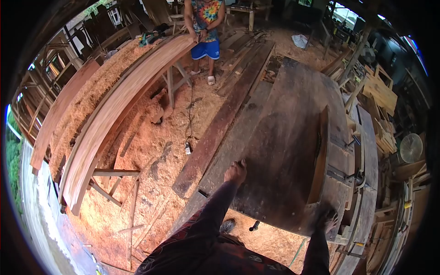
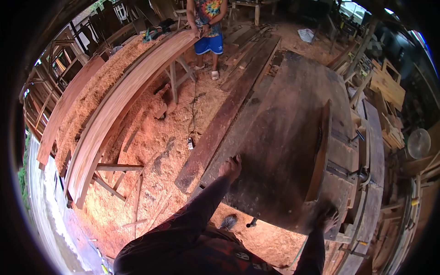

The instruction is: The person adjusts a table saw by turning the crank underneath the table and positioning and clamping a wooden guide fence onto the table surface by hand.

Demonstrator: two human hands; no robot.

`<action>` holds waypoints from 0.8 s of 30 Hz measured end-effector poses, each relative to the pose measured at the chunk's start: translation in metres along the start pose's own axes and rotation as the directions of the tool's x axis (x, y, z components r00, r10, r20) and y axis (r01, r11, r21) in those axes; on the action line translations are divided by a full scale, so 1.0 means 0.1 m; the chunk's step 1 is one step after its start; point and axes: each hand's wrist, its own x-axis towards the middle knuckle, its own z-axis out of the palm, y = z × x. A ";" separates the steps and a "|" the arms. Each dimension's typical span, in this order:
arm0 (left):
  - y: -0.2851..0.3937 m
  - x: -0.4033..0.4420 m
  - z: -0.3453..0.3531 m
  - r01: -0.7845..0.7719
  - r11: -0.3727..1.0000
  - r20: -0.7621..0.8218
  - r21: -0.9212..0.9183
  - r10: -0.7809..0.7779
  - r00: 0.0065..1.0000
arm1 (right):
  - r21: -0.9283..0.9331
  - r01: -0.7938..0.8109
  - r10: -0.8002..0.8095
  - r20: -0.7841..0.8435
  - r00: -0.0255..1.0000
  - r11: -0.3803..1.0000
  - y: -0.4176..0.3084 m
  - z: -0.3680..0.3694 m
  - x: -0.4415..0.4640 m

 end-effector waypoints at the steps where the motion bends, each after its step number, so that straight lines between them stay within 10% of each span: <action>1: 0.00 0.00 0.01 0.000 1.000 -0.001 -0.001 0.000 1.000 | 0.002 0.002 -0.002 -0.017 1.000 1.000 -0.01 -0.01 0.00; 24: -0.05 0.03 0.08 -0.015 1.000 -0.037 -0.003 0.015 0.999 | 0.002 -0.011 0.011 0.026 1.000 1.000 -0.08 -0.14 -0.02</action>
